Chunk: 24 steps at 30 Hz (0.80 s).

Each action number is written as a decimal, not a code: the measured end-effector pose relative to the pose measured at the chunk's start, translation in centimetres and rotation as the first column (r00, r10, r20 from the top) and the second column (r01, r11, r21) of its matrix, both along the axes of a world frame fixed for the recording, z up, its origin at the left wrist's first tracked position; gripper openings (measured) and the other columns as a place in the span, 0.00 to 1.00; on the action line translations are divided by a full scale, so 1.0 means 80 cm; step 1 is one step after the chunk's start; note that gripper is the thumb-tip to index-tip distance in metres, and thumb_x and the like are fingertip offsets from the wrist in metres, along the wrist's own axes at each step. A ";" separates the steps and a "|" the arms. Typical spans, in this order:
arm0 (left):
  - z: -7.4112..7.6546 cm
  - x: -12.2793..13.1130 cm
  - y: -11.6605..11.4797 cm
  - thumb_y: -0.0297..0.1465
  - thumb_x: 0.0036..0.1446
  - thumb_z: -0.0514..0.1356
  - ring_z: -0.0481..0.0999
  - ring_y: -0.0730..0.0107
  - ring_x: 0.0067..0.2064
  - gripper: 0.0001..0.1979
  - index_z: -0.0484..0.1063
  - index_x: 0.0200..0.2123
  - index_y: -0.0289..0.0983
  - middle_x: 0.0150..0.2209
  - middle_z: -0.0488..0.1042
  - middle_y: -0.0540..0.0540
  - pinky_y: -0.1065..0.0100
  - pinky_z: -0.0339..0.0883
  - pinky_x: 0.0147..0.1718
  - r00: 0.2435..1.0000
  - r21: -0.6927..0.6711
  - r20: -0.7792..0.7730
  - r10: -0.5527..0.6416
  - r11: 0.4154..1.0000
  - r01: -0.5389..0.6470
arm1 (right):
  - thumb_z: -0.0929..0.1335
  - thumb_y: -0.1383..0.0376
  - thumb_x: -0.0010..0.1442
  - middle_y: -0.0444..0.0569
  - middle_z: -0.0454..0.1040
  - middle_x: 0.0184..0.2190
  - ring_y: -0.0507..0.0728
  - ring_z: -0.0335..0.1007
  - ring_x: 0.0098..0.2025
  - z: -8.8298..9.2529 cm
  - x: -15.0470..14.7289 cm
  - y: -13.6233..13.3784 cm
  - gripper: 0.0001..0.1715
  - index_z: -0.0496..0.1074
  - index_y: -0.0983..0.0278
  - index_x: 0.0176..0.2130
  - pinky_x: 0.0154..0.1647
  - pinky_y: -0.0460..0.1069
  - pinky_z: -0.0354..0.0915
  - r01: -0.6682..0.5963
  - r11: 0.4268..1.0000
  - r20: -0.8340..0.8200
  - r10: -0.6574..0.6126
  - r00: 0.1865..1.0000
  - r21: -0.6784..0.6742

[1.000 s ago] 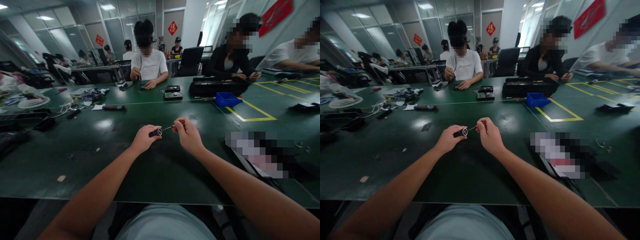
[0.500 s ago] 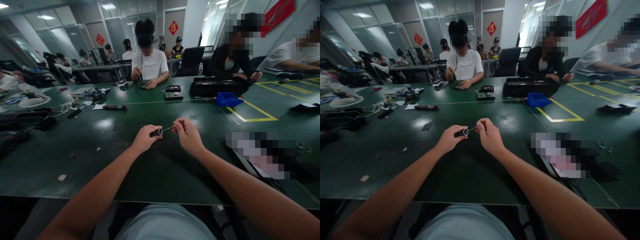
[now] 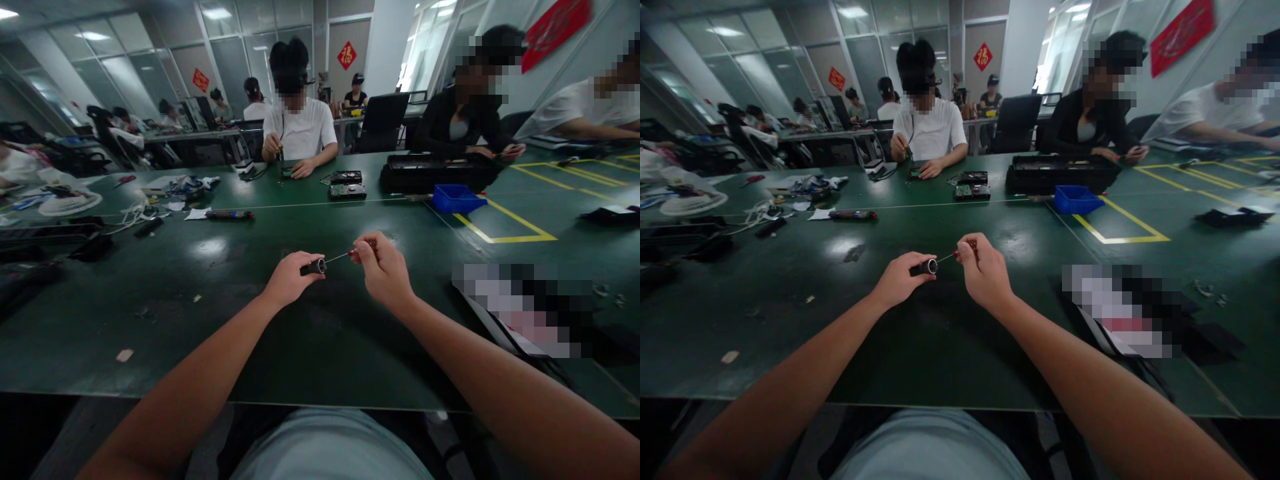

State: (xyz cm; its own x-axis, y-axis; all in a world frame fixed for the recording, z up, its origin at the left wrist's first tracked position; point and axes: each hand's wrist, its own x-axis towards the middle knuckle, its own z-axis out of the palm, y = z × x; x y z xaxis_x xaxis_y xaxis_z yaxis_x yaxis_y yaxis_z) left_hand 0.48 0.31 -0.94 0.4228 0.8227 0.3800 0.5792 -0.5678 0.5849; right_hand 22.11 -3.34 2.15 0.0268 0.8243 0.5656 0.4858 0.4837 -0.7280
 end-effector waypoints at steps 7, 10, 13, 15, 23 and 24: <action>0.002 0.001 -0.001 0.31 0.55 0.69 0.75 0.60 0.51 0.20 0.76 0.52 0.41 0.49 0.78 0.46 0.57 0.66 0.53 1.000 -0.033 -0.018 0.014 0.999 -0.015 | 0.60 0.60 0.69 0.47 0.76 0.29 0.56 0.75 0.33 -0.003 0.002 0.004 0.11 0.67 0.61 0.38 0.35 0.51 0.64 0.013 1.000 0.062 -0.012 0.998 -0.012; 0.003 0.001 -0.001 0.32 0.55 0.69 0.75 0.59 0.50 0.20 0.76 0.52 0.41 0.49 0.78 0.45 0.57 0.66 0.53 0.999 -0.059 -0.025 0.039 0.997 -0.040 | 0.60 0.60 0.69 0.47 0.76 0.29 0.57 0.74 0.32 -0.002 0.003 0.006 0.11 0.67 0.61 0.38 0.34 0.51 0.63 0.037 0.999 0.115 -0.034 0.993 -0.022; 0.002 0.000 0.000 0.34 0.55 0.69 0.75 0.58 0.49 0.21 0.76 0.53 0.41 0.48 0.78 0.44 0.56 0.66 0.51 0.998 -0.080 -0.023 0.059 0.995 -0.060 | 0.60 0.60 0.69 0.48 0.76 0.29 0.57 0.74 0.32 -0.002 0.003 0.007 0.11 0.67 0.61 0.37 0.34 0.51 0.62 0.053 0.998 0.131 -0.049 0.990 -0.027; 0.000 0.000 0.001 0.35 0.55 0.69 0.75 0.57 0.49 0.22 0.75 0.53 0.41 0.48 0.78 0.44 0.56 0.66 0.51 0.997 -0.099 0.000 0.075 0.992 -0.075 | 0.60 0.60 0.69 0.48 0.76 0.28 0.57 0.73 0.31 -0.001 0.003 0.007 0.11 0.67 0.61 0.37 0.34 0.51 0.62 0.060 0.998 0.134 -0.055 0.989 -0.027; -0.001 0.006 0.003 0.32 0.55 0.67 0.75 0.60 0.48 0.17 0.76 0.49 0.38 0.47 0.77 0.42 0.57 0.66 0.52 0.887 -0.346 0.445 0.124 0.937 0.043 | 0.61 0.57 0.69 0.47 0.75 0.28 0.56 0.72 0.30 0.002 0.003 0.004 0.13 0.68 0.61 0.38 0.31 0.50 0.61 0.063 0.997 0.139 -0.057 0.989 -0.041; 0.000 0.008 0.003 0.32 0.55 0.67 0.76 0.61 0.47 0.16 0.75 0.48 0.37 0.47 0.77 0.41 0.58 0.66 0.50 0.840 -0.391 0.522 0.146 0.916 0.084 | 0.61 0.57 0.69 0.47 0.75 0.27 0.56 0.72 0.29 0.003 0.002 0.004 0.14 0.69 0.61 0.38 0.31 0.50 0.60 0.063 0.997 0.133 -0.056 0.989 -0.050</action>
